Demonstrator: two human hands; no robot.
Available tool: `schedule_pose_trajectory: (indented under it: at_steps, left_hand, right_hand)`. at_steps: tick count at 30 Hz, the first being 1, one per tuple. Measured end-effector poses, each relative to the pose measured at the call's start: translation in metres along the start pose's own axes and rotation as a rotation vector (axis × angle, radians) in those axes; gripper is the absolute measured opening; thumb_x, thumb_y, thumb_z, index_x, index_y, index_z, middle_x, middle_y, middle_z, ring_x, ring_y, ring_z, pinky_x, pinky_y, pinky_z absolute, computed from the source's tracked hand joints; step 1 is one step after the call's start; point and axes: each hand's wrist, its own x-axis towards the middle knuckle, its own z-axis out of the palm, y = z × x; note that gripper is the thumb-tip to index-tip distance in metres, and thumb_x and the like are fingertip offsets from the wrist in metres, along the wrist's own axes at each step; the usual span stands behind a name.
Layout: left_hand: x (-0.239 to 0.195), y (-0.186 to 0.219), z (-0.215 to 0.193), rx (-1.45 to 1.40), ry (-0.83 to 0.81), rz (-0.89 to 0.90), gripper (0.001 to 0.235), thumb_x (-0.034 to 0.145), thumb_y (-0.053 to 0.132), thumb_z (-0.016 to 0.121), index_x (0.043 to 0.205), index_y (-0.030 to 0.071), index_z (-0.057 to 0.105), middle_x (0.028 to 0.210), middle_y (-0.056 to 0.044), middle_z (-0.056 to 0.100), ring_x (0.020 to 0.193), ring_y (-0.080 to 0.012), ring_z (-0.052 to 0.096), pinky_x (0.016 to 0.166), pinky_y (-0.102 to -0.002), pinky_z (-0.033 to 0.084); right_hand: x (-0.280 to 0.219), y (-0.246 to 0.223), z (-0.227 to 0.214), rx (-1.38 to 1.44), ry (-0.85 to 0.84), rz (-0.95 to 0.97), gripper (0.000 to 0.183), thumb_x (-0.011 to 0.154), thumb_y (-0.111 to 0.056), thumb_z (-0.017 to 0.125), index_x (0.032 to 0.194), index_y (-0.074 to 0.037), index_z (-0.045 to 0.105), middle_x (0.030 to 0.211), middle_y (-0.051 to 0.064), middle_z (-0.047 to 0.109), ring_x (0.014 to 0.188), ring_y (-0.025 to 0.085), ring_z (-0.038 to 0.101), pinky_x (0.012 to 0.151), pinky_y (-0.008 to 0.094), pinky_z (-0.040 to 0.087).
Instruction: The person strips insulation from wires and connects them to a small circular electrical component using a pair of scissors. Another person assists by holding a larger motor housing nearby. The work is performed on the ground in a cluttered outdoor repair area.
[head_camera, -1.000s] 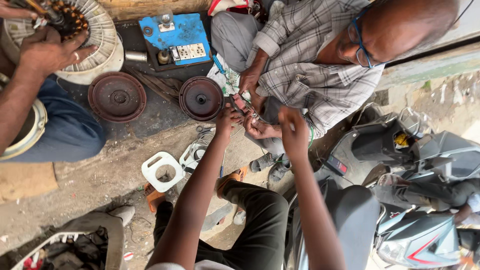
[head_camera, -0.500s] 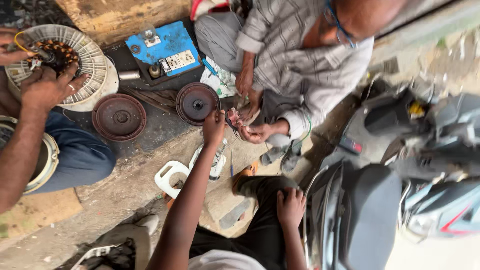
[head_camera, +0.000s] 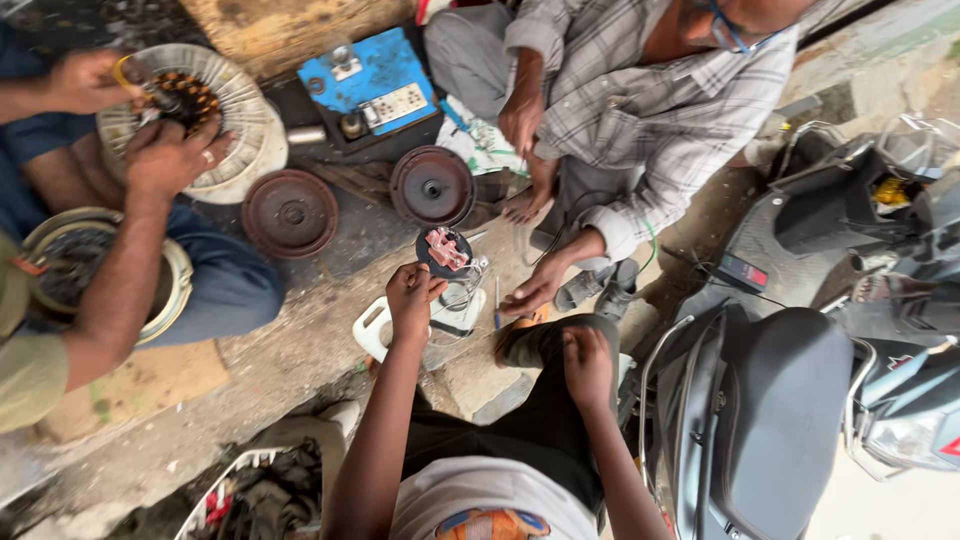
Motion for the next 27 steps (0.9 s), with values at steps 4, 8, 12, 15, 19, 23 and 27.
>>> schedule_pose_trajectory:
  at_steps: [4, 8, 12, 15, 19, 23, 27]
  left_hand:
    - [-0.047, 0.032, -0.009, -0.021, 0.015, 0.079, 0.017, 0.104, 0.012, 0.059, 0.110, -0.005, 0.058, 0.100, -0.011, 0.065, 0.088, -0.0206, 0.075, 0.089, -0.040, 0.065]
    - [-0.078, 0.068, 0.001, -0.090, 0.003, 0.110, 0.017, 0.106, 0.011, 0.055, 0.110, -0.004, 0.062, 0.099, -0.014, 0.069, 0.086, -0.0202, 0.073, 0.090, -0.041, 0.064]
    - [-0.114, 0.089, 0.004, -0.097, -0.053, 0.176, 0.015, 0.107, 0.010, 0.053, 0.109, -0.003, 0.061, 0.103, -0.012, 0.068, 0.092, -0.0194, 0.073, 0.092, -0.041, 0.064]
    - [-0.126, 0.104, 0.009, -0.157, -0.074, 0.198, 0.014, 0.107, 0.009, 0.053, 0.108, -0.003, 0.060, 0.104, -0.012, 0.069, 0.093, -0.0206, 0.074, 0.091, -0.040, 0.064]
    - [-0.129, 0.111, 0.011, -0.158, -0.051, 0.188, 0.015, 0.106, 0.008, 0.053, 0.111, -0.003, 0.061, 0.105, -0.010, 0.069, 0.093, -0.0186, 0.073, 0.090, -0.039, 0.064]
    - [-0.126, 0.116, 0.006, -0.180, -0.041, 0.213, 0.015, 0.107, 0.008, 0.053, 0.111, -0.004, 0.061, 0.104, -0.012, 0.070, 0.094, -0.0197, 0.073, 0.091, -0.039, 0.063]
    - [-0.123, 0.122, 0.007, -0.197, -0.031, 0.230, 0.013, 0.107, 0.007, 0.054, 0.110, -0.004, 0.059, 0.104, -0.013, 0.069, 0.094, -0.0212, 0.074, 0.093, -0.040, 0.064]
  right_hand:
    - [0.009, -0.069, 0.004, 0.256, -0.226, -0.142, 0.018, 0.097, -0.009, 0.067, 0.114, -0.009, 0.070, 0.106, 0.011, 0.066, 0.091, 0.032, 0.066, 0.081, 0.041, 0.054]
    - [0.046, -0.131, -0.002, 0.321, -0.271, -0.359, 0.036, 0.096, -0.002, 0.061, 0.131, -0.006, 0.062, 0.129, 0.016, 0.062, 0.115, 0.037, 0.059, 0.100, 0.043, 0.047]
    - [0.055, -0.155, -0.005, 0.368, -0.374, -0.578, 0.051, 0.090, 0.003, 0.057, 0.140, -0.006, 0.054, 0.146, 0.019, 0.054, 0.141, 0.036, 0.048, 0.117, 0.043, 0.039]
    - [0.045, -0.161, 0.008, 0.404, -0.562, -0.546, 0.054, 0.089, 0.001, 0.060, 0.142, -0.004, 0.052, 0.146, 0.019, 0.053, 0.140, 0.036, 0.047, 0.117, 0.046, 0.035]
    - [0.028, -0.154, 0.038, 0.435, -0.571, -0.386, 0.038, 0.101, -0.010, 0.063, 0.138, -0.003, 0.053, 0.140, 0.018, 0.055, 0.133, 0.032, 0.052, 0.109, 0.041, 0.042]
    - [0.025, -0.150, 0.060, 0.516, -0.611, -0.249, 0.027, 0.101, -0.014, 0.065, 0.126, -0.005, 0.060, 0.122, 0.012, 0.066, 0.119, 0.024, 0.063, 0.101, 0.036, 0.048]
    - [0.025, -0.150, 0.059, 0.561, -0.524, -0.313, 0.022, 0.099, -0.013, 0.069, 0.119, -0.003, 0.065, 0.110, 0.010, 0.069, 0.107, 0.021, 0.067, 0.094, 0.034, 0.052]
